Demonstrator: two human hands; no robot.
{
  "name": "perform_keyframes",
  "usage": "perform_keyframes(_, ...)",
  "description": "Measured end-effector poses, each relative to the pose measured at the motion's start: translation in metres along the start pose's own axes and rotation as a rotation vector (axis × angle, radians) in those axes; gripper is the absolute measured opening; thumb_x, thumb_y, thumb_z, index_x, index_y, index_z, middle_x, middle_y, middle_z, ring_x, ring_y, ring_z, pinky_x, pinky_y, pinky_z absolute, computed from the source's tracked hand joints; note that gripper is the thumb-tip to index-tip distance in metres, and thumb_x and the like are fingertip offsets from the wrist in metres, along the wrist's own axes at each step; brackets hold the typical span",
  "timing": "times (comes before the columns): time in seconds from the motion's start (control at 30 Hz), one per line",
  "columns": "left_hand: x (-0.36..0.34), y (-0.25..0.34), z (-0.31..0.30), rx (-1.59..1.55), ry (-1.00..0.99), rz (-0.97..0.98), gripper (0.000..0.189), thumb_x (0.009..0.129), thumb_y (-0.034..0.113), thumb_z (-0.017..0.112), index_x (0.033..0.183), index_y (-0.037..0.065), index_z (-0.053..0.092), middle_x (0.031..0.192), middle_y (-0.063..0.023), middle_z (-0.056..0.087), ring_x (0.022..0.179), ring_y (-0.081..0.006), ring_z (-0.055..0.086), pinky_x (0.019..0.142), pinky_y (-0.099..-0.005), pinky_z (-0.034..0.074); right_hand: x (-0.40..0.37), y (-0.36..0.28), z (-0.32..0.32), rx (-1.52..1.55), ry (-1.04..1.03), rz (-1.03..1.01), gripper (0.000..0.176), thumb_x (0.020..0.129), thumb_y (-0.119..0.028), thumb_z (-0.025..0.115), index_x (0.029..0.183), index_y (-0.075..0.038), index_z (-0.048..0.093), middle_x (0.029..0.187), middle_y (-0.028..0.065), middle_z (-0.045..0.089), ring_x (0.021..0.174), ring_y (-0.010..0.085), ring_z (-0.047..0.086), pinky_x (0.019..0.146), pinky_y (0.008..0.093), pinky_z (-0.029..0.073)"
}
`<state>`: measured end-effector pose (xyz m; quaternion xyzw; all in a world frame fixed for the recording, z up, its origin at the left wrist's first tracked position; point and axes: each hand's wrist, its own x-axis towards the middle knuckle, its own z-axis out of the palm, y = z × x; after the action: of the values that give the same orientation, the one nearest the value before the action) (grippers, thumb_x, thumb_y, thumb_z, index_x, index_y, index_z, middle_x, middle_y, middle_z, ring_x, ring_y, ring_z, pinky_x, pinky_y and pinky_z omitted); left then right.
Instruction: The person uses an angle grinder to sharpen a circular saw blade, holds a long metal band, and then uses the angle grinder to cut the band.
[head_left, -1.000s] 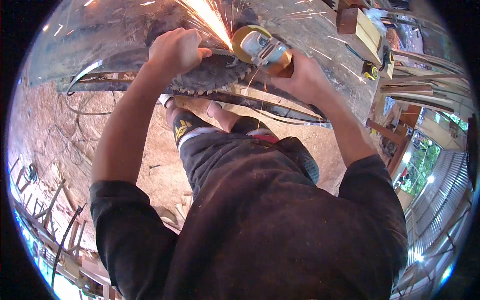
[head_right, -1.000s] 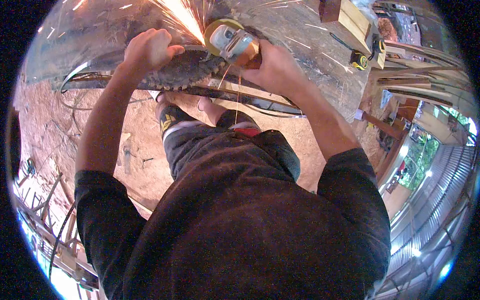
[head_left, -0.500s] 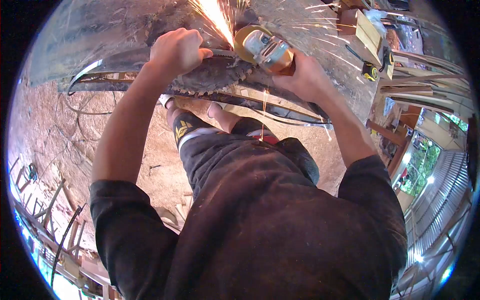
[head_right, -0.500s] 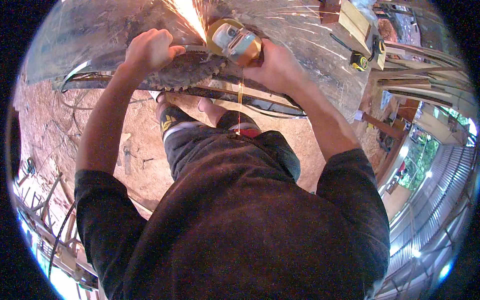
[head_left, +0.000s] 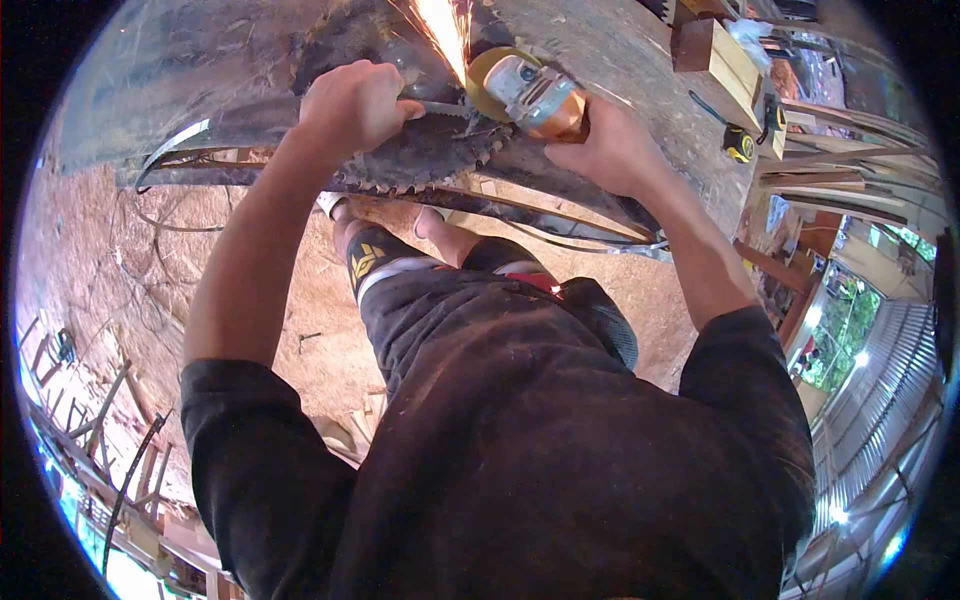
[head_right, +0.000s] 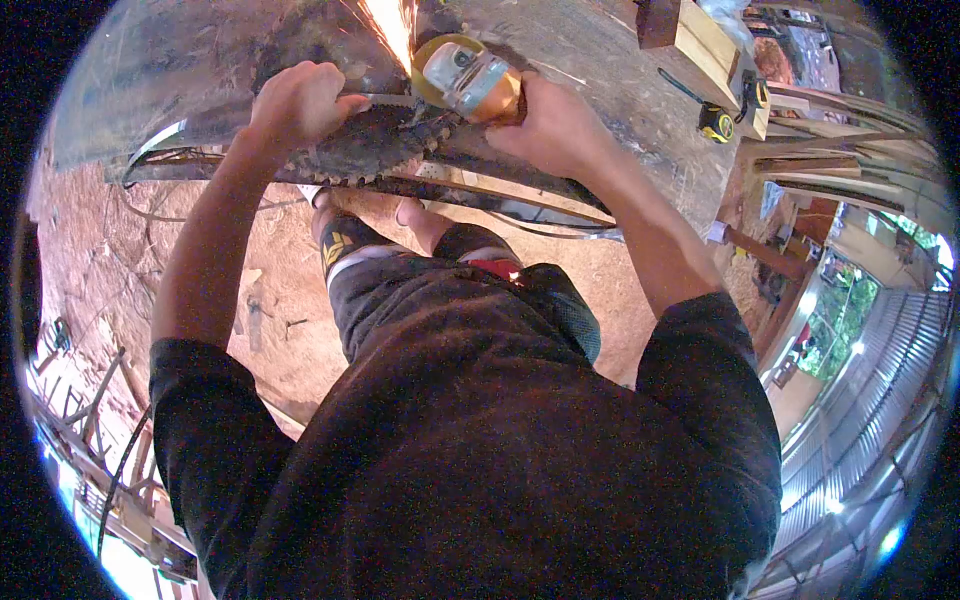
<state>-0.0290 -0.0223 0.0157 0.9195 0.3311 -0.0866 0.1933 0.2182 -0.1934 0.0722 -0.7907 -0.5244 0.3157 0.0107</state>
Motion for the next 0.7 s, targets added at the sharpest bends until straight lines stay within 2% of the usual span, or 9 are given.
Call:
perform_keyframes(0.17,0.000,-0.003,0.005,-0.007,0.042,0.047,0.041,0.086,0.043,0.074,0.079,0.003,0.073,0.085,-0.0204,0.072,0.086,-0.0406,0.070,0.077,-0.0484,0.056,-0.002,0.004,0.003,0.127,-0.121,-0.007,0.055,0.077,-0.022,0.081,0.124,0.000,0.062,0.103,0.0168,0.074,0.091,0.0271,0.072,0.086,0.0373,0.055)
perform_keyframes(0.27,0.001,-0.005,0.009,-0.024,0.079,0.058,0.041,0.086,0.043,0.074,0.078,0.003,0.072,0.084,-0.0203,0.071,0.085,-0.0405,0.070,0.077,-0.0491,0.055,0.002,0.008,0.006,0.036,0.025,-0.027,0.052,0.077,-0.021,0.080,0.121,0.000,0.063,0.102,0.0147,0.075,0.091,0.0238,0.072,0.085,0.0358,0.055)
perform_keyframes(0.37,0.001,-0.003,0.004,-0.017,0.044,0.060,0.040,0.086,0.044,0.074,0.080,0.004,0.072,0.083,-0.0199,0.071,0.085,-0.0403,0.070,0.077,-0.0494,0.055,0.006,0.010,0.005,0.018,0.013,-0.032,0.061,0.073,-0.036,0.082,0.112,0.006,0.062,0.103,0.0256,0.073,0.099,0.0412,0.071,0.088,0.0453,0.057)
perform_keyframes(0.43,0.001,-0.005,0.004,-0.013,0.036,0.065,0.040,0.086,0.044,0.074,0.081,0.004,0.073,0.083,-0.0201,0.071,0.086,-0.0402,0.070,0.078,-0.0496,0.055,0.002,0.009,0.006,0.041,-0.075,-0.014,0.051,0.076,-0.020,0.080,0.119,0.002,0.063,0.098,0.0140,0.075,0.090,0.0235,0.072,0.083,0.0355,0.055)
perform_keyframes(0.47,0.001,-0.005,0.004,-0.010,0.027,0.069,0.040,0.086,0.044,0.074,0.082,0.004,0.073,0.083,-0.0203,0.072,0.086,-0.0400,0.070,0.078,-0.0498,0.055,0.001,0.009,0.005,0.041,-0.075,-0.014,0.051,0.076,-0.020,0.080,0.119,0.002,0.063,0.098,0.0140,0.075,0.090,0.0235,0.072,0.083,0.0355,0.055)
perform_keyframes(0.53,0.002,-0.004,0.002,-0.009,0.007,0.048,0.040,0.086,0.044,0.074,0.083,0.004,0.074,0.083,-0.0204,0.072,0.086,-0.0400,0.070,0.079,-0.0498,0.055,0.000,0.009,0.003,0.154,-0.082,-0.033,0.059,0.073,-0.033,0.081,0.113,0.006,0.063,0.102,0.0271,0.072,0.099,0.0414,0.071,0.088,0.0463,0.056)
perform_keyframes(0.57,0.002,-0.003,0.002,-0.006,-0.013,0.028,0.040,0.086,0.044,0.074,0.083,0.004,0.074,0.083,-0.0205,0.071,0.087,-0.0400,0.071,0.079,-0.0498,0.056,0.000,0.008,0.003,0.155,-0.083,-0.033,0.059,0.073,-0.033,0.081,0.113,0.006,0.063,0.102,0.0271,0.072,0.099,0.0414,0.071,0.088,0.0463,0.056)
perform_keyframes(0.63,0.001,-0.003,0.005,-0.024,0.009,0.024,0.041,0.086,0.045,0.074,0.082,0.004,0.074,0.084,-0.0207,0.072,0.087,-0.0402,0.070,0.079,-0.0497,0.055,0.002,0.007,0.002,-0.006,0.029,-0.047,0.053,0.075,-0.024,0.081,0.116,0.003,0.064,0.094,0.0153,0.074,0.085,0.0235,0.072,0.080,0.0356,0.055)
perform_keyframes(0.7,0.001,-0.003,0.004,-0.042,0.034,0.018,0.041,0.086,0.045,0.074,0.082,0.004,0.074,0.084,-0.0209,0.072,0.087,-0.0405,0.070,0.079,-0.0497,0.055,-0.001,0.002,-0.001,-0.006,-0.008,-0.027,0.054,0.074,-0.024,0.082,0.117,0.003,0.064,0.095,0.0151,0.074,0.086,0.0233,0.072,0.080,0.0356,0.055)
